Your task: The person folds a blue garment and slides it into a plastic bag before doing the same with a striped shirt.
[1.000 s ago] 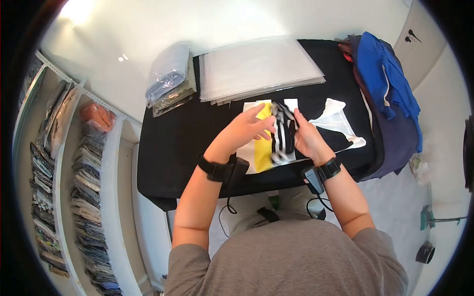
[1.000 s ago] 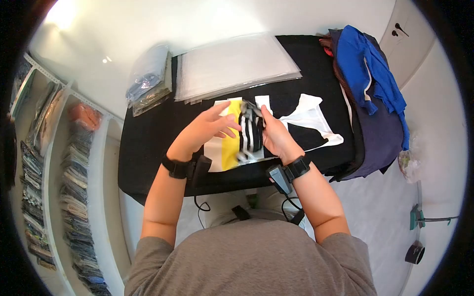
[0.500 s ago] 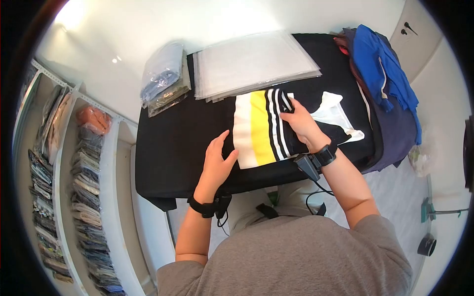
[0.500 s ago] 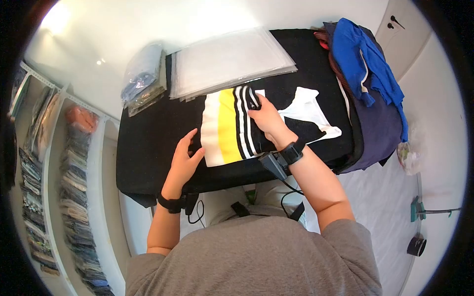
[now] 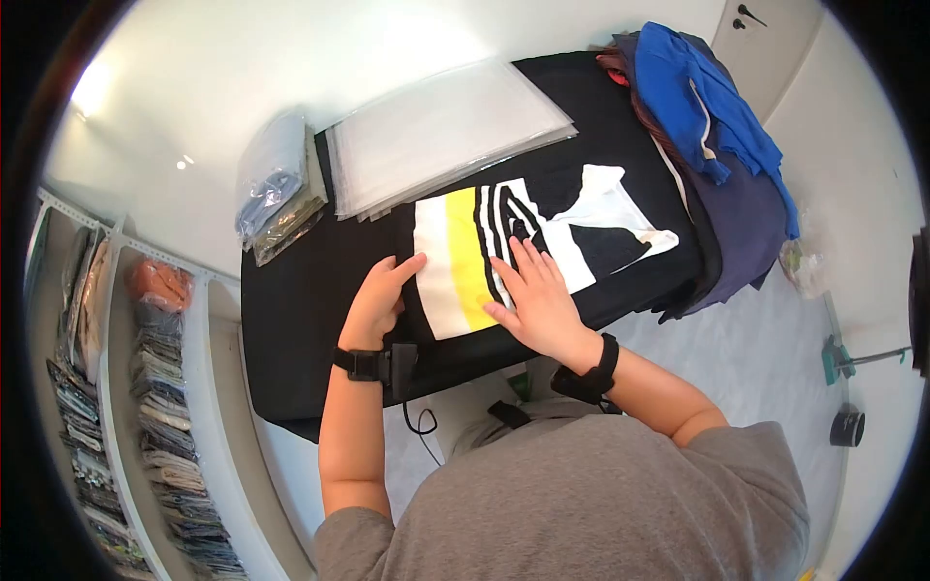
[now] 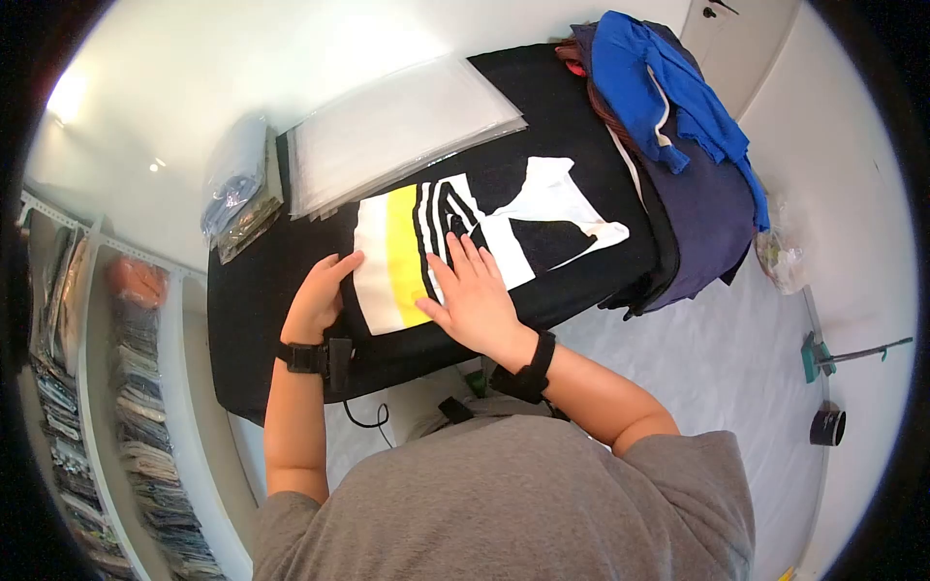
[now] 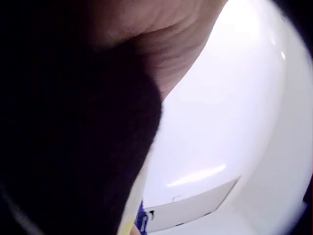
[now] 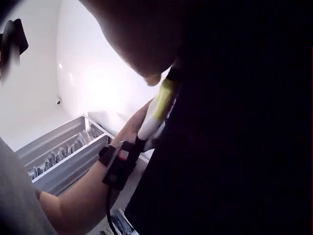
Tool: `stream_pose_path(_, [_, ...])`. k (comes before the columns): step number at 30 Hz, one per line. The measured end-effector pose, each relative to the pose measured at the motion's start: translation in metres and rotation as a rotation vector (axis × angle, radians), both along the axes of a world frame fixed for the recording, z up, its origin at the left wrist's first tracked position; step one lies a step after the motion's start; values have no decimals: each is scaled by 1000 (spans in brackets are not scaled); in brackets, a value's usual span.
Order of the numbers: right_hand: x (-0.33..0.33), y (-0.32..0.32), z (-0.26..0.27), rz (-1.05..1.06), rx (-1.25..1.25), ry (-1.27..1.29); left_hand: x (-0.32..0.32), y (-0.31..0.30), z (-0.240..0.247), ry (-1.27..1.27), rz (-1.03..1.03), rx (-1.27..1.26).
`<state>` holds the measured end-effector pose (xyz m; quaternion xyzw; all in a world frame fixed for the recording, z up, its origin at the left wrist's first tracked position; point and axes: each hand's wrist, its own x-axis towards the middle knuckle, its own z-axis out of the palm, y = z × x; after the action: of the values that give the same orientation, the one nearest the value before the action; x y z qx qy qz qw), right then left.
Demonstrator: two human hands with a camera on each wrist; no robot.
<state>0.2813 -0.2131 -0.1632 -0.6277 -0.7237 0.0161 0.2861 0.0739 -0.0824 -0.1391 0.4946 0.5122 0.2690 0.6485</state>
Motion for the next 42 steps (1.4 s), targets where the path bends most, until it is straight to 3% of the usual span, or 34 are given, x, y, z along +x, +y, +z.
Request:
stream_pose_path(1, [0, -3, 3, -10, 2, 2, 0, 2, -5, 2, -10, 2])
stream_pose_path(4, [-5, -9, 20, 91, 23, 20, 17, -15, 19, -424, 119, -302])
stream_pose_path(7, [-17, -7, 10, 32, 10, 81, 30, -45, 51, -568, 183, -296])
stream_pose_path(9, [-21, -7, 12, 27, 49, 187, 36, -72, 67, -601, 230, -170])
stream_pose_path(11, [-28, -8, 17, 198, 58, 472, 29, -81, 71, -783, 153, -4])
stream_pose_path(12, [-36, -10, 22, 247, 37, 625, 26, -79, 75, -796, 182, -71])
stream_pose_path(16, [-50, -19, 16, 402, -148, 1031, 25, -75, 79, -542, 246, 13])
stream_pose_path(18, [-45, -18, 10, 432, -194, 1101, 43, -75, 86, -481, 273, 62])
stream_pose_path(21, [-27, -25, 10, 467, -252, 1256, 75, -64, 87, -447, 123, 172])
stream_pose_path(23, [-13, -29, 1, 310, -555, 1606, 105, -57, 84, -444, 41, 157])
stream_pose_path(25, [0, -23, -39, 322, -591, 2010, 136, -49, 75, -544, -120, 84])
stream_pose_path(27, [5, -24, -7, 407, -364, 2250, 145, -34, 62, -374, -284, -18])
stream_pose_path(28, [12, -24, -8, 403, -360, 2345, 150, -36, 56, -255, -200, 40])
stream_pose_path(29, [17, -26, -6, 402, -355, 2346, 150, -34, 46, -255, -204, 40])
stream_pose_path(32, [20, -27, -2, 342, -479, 2382, 130, -32, 22, 12, -461, 586])
stream_pose_path(33, [20, -27, -2, 341, -481, 2388, 125, -36, 22, 17, -461, 582])
stream_pose_path(35, [22, -26, 0, 299, -509, 2347, 114, -45, 26, 299, -625, 1131])
stream_pose_path(36, [28, -24, -3, 270, -570, 2335, 109, -54, 21, 476, -623, 1140])
stream_pose_path(37, [34, -22, -2, 202, -533, 2300, 106, -59, 18, 479, -623, 1137])
stream_pose_path(39, [52, -26, 16, 24, -539, 1985, 104, -66, 13, 594, -659, 1095])
stream_pose_path(41, [63, -37, 26, 18, -504, 1873, 103, -69, 6, 620, -664, 1111])
stream_pose_path(42, [71, -44, 26, 19, -690, 1557, 103, -74, 4, 706, -693, 1166])
